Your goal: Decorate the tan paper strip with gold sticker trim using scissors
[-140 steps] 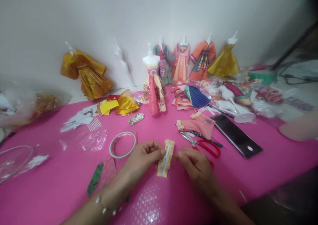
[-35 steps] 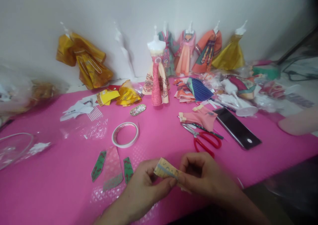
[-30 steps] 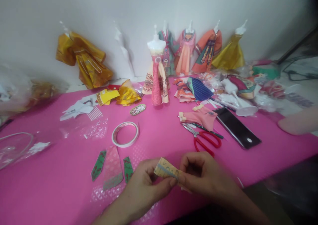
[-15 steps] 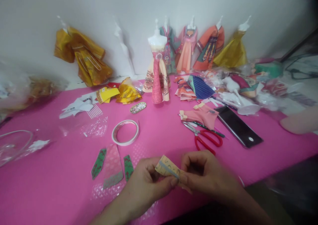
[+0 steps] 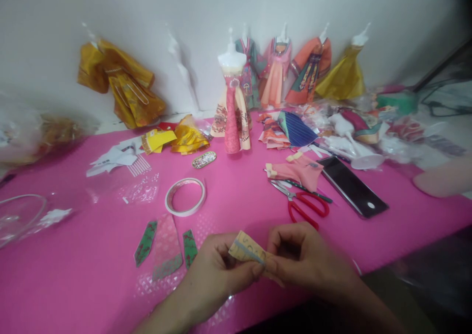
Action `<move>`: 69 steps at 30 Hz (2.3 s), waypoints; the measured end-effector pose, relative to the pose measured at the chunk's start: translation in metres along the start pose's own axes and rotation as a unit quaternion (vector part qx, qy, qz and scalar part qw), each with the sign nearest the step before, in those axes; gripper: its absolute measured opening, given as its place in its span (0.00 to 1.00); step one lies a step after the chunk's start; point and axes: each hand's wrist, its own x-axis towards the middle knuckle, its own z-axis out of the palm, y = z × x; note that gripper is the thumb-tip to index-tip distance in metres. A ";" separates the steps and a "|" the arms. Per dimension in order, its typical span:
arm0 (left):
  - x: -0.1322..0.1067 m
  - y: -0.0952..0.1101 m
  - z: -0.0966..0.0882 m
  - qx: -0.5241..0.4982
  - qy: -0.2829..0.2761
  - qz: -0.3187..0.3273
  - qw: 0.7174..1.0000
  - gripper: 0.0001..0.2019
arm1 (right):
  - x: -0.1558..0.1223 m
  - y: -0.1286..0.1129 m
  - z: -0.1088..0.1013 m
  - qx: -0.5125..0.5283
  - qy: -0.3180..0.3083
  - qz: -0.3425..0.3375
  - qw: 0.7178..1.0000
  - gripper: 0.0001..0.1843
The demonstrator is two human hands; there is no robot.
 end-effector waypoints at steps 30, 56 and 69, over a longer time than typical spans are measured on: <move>-0.001 -0.002 -0.003 0.080 0.047 -0.020 0.996 0.16 | 0.000 0.004 -0.001 0.002 -0.016 -0.010 1.000 0.23; 0.001 -0.005 -0.006 0.064 0.038 -0.017 0.997 0.14 | 0.001 0.000 0.003 0.013 0.014 -0.033 0.999 0.26; 0.001 -0.006 -0.006 0.073 0.021 -0.005 0.997 0.16 | 0.002 0.004 0.003 0.012 -0.002 -0.031 0.999 0.26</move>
